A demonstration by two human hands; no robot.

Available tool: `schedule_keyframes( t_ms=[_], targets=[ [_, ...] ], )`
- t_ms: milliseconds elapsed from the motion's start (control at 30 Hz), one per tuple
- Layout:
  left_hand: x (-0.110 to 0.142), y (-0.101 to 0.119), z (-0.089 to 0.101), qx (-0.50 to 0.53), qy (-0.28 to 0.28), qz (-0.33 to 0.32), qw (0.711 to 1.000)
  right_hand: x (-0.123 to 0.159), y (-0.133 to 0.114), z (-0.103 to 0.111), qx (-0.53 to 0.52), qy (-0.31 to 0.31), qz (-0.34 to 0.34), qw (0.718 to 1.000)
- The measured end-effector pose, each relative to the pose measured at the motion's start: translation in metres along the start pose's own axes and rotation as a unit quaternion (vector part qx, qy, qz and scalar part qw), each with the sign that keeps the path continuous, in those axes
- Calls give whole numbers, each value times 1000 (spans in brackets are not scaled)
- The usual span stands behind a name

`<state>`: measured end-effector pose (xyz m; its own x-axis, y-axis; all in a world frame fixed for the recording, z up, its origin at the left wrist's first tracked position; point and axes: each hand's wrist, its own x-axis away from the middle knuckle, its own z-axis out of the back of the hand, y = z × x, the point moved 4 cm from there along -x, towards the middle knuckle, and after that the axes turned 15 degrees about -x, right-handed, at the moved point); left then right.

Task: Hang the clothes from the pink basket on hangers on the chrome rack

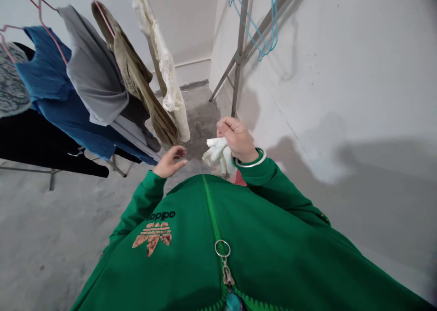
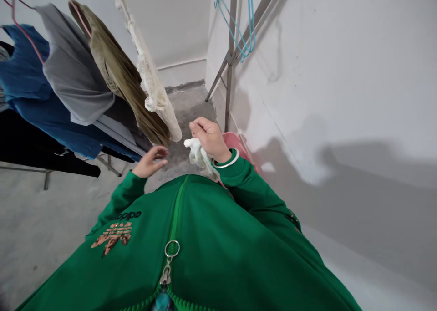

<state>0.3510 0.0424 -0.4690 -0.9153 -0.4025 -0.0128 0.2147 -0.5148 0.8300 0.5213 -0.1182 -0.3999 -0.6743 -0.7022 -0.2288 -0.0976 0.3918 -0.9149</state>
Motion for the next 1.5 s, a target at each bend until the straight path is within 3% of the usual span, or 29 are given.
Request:
schedule_keyframes(
  t_ms=[100, 233, 400, 567, 700, 833, 967, 1100, 1200, 1267, 1367, 1500],
  targets=[
    [-13, 21, -43, -19, -55, -115, 992, -2, -14, -26, 4, -68, 20, 997],
    [-24, 33, -63, -47, -65, -176, 981, -5, -26, -35, -5, -92, 33, 995],
    [-37, 52, -50, -12, -26, -234, 972, -12, -19, -27, -38, -40, 5, 998],
    [-55, 67, -42, 104, -45, -195, 974, -14, -21, -26, -33, -24, 18, 999],
    [-59, 75, -22, 97, -18, -192, 976, -18, -23, -16, -17, -25, 26, 999],
    [-61, 85, 3, 132, 28, -192, 972, -23, -24, -10, 76, -87, 26, 993],
    [-65, 90, 9, 128, -1, -168, 978, -23, -27, -14, 192, -162, 24, 968],
    [-68, 68, -7, 106, -105, -163, 975, -22, -37, -18, 187, -155, 61, 968],
    [-65, 26, -22, 16, -208, -92, 974, -22, -47, -15, 154, -138, 93, 974],
    [-59, -6, -23, -34, -246, -25, 968, -23, -51, -9, 135, -128, 102, 977],
    [-48, -40, -10, -53, -219, 31, 974, -24, -54, 5, 110, -98, 98, 984],
    [-37, -60, 13, 40, -99, 59, 992, -26, -50, 22, 88, -53, 86, 991]
  ],
)
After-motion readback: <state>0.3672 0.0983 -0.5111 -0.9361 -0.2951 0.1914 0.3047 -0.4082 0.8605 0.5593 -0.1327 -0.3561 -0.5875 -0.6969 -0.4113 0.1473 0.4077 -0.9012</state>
